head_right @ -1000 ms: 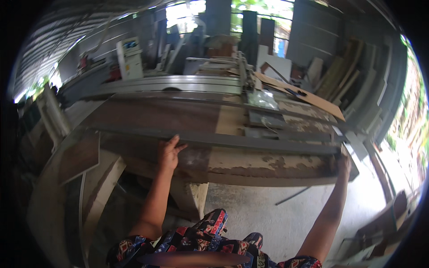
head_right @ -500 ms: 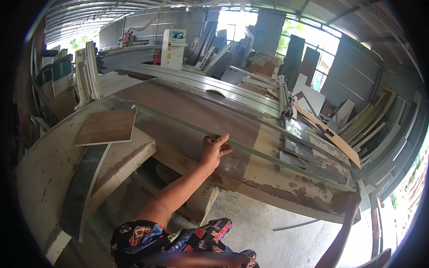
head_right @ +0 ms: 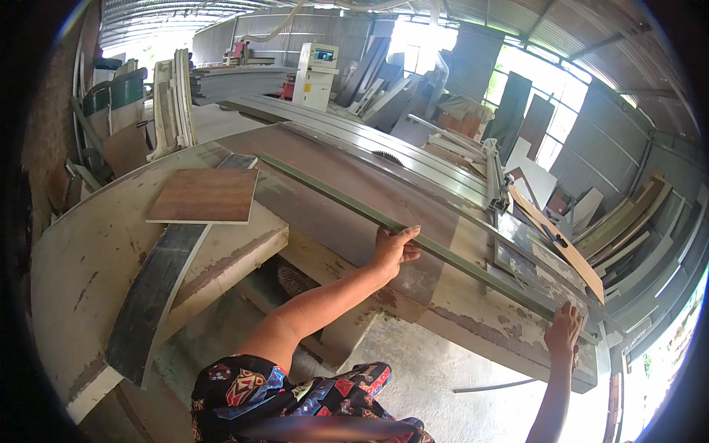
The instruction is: The person sands the edges and surfaces of rectangular wooden panels using a piece of sandpaper.
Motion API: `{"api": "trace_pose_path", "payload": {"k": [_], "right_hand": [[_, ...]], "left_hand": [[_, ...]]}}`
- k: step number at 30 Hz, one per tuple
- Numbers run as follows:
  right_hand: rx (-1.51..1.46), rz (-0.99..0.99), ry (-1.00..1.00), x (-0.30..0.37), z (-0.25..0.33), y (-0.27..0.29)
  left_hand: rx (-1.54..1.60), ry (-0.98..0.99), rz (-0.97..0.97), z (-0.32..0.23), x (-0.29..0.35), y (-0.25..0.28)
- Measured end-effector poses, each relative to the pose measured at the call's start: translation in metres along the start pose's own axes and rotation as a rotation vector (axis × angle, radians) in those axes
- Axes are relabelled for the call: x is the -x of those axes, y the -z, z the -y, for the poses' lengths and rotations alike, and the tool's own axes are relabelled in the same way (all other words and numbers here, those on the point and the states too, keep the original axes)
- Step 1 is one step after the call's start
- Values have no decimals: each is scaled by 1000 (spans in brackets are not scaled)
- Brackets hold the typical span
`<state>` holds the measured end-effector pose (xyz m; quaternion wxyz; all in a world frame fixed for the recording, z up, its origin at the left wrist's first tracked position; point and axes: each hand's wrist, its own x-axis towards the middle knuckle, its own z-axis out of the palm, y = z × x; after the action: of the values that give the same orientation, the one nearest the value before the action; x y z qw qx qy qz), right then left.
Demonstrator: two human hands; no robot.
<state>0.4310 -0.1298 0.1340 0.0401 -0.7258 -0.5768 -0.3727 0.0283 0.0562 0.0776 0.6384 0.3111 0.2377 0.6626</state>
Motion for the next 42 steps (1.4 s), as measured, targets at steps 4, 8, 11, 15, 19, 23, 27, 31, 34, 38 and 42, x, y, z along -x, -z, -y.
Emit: {"api": "trace_pose_path", "payload": {"k": [4,8,11,15,19,23,27,31,34,38,42], "right_hand": [[142,145,-11,-18,15,-10],[250,278,-7,-33,22,-26],[266,274,-27,-39,20,-33],[304,264,36,-47,21,-31],[304,233,128,-63,29,-23],[334,274,260,-71,48,-18],[356,295,253,-77,72,-18],[398,283,256,-97,85,4],[430,237,305,-118,94,49],[394,218,375,-136,131,119],[332,268,548,-139,177,154]], "left_hand": [[42,-23,65,3,-1,4],[58,47,57,6,-5,7],[74,72,24,8,-9,8],[90,87,-60,3,-22,12],[115,59,-4,-9,-37,22],[143,28,-1,-21,-46,33],[140,77,16,-31,-49,43],[89,89,-81,-40,-66,50],[93,5,-201,-52,-94,53],[139,-47,-328,-75,-133,68],[153,-108,-534,-98,-158,86]]}}
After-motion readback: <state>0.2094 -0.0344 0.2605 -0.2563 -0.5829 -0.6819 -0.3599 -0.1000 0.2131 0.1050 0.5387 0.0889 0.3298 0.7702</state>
